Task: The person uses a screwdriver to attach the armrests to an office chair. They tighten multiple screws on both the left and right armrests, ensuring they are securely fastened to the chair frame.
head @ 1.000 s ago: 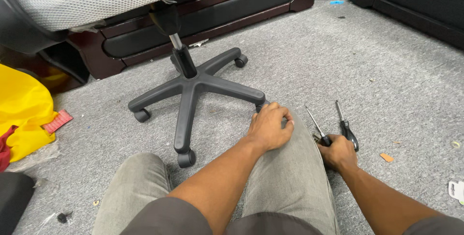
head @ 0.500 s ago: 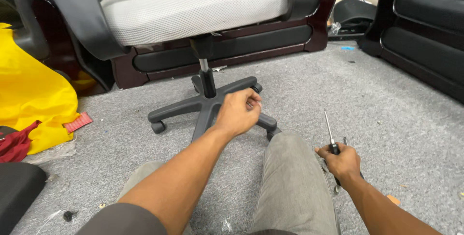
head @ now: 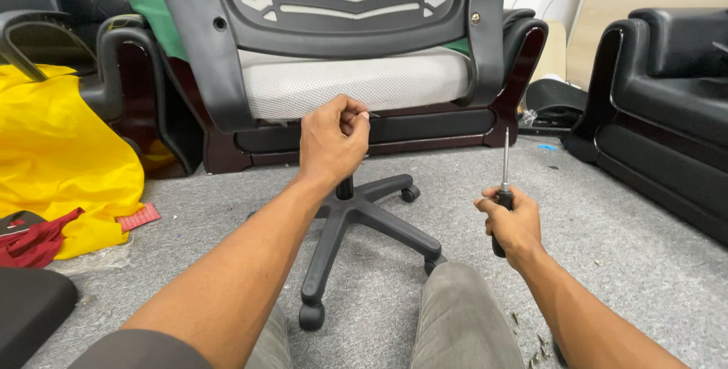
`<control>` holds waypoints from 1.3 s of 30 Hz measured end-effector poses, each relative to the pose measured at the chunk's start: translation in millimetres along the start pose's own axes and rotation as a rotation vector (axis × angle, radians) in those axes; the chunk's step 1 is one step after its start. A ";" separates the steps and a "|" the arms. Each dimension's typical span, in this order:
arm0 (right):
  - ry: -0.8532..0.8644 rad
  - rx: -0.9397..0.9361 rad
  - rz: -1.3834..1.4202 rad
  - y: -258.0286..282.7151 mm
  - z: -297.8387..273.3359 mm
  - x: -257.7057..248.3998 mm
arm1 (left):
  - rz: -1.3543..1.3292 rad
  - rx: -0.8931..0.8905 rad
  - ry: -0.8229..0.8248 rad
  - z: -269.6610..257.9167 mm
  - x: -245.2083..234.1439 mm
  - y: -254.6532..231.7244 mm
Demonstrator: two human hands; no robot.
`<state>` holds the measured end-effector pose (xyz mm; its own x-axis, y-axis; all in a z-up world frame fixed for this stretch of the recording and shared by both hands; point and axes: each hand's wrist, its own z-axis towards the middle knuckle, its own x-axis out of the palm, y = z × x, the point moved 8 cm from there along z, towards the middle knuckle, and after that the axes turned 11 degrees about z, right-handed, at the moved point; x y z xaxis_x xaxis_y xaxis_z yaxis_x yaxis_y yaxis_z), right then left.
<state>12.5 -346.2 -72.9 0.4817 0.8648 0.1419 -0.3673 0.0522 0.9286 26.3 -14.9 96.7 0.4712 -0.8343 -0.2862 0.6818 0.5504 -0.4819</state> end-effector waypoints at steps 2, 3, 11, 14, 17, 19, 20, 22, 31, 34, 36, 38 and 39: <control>0.038 -0.037 0.028 23.5 2.7 20.1 | 0.025 0.065 -0.044 7.3 -14.6 -9.3; 0.057 -0.069 0.053 36.7 3.1 29.4 | 0.038 0.098 -0.065 10.5 -21.4 -13.2; 0.248 -0.232 0.283 136.1 0.5 98.6 | 0.091 0.256 -0.247 36.8 -66.4 -25.8; 0.265 -0.265 0.272 163.9 -3.4 121.6 | 0.117 0.329 -0.324 43.4 -86.2 -28.2; 0.318 -0.291 0.271 187.9 -7.7 142.1 | 0.206 0.381 -0.397 50.5 -106.3 -25.8; 0.349 -0.318 0.268 203.9 -9.6 152.9 | 0.341 0.386 -0.479 56.8 -123.6 -20.2; 0.362 -0.330 0.265 210.0 -10.3 156.9 | 0.432 0.376 -0.534 59.3 -131.7 -16.0; 0.371 -0.324 0.276 218.9 -10.5 162.2 | 0.556 0.288 -0.616 67.7 -148.5 -2.6; 0.362 -0.291 0.319 245.4 -1.5 175.8 | 0.018 -0.500 -0.191 109.1 -149.5 90.7; 0.366 -0.298 0.301 251.1 -0.4 182.2 | -0.199 -0.653 -0.113 102.1 -139.6 100.0; 0.374 -0.299 0.289 252.3 -1.6 185.3 | -0.372 -0.632 -0.073 98.9 -134.0 98.2; 0.382 -0.299 0.273 252.7 -3.0 189.5 | -0.409 -0.662 -0.108 94.2 -131.6 100.7; 0.388 -0.297 0.275 253.4 -3.6 193.2 | -0.427 -0.677 -0.125 92.6 -129.8 101.6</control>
<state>9.6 -164.2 188.6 0.0289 0.9840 0.1761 -0.6736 -0.1110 0.7307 86.2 152.3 161.6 0.3328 -0.9364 0.1114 0.3492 0.0126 -0.9370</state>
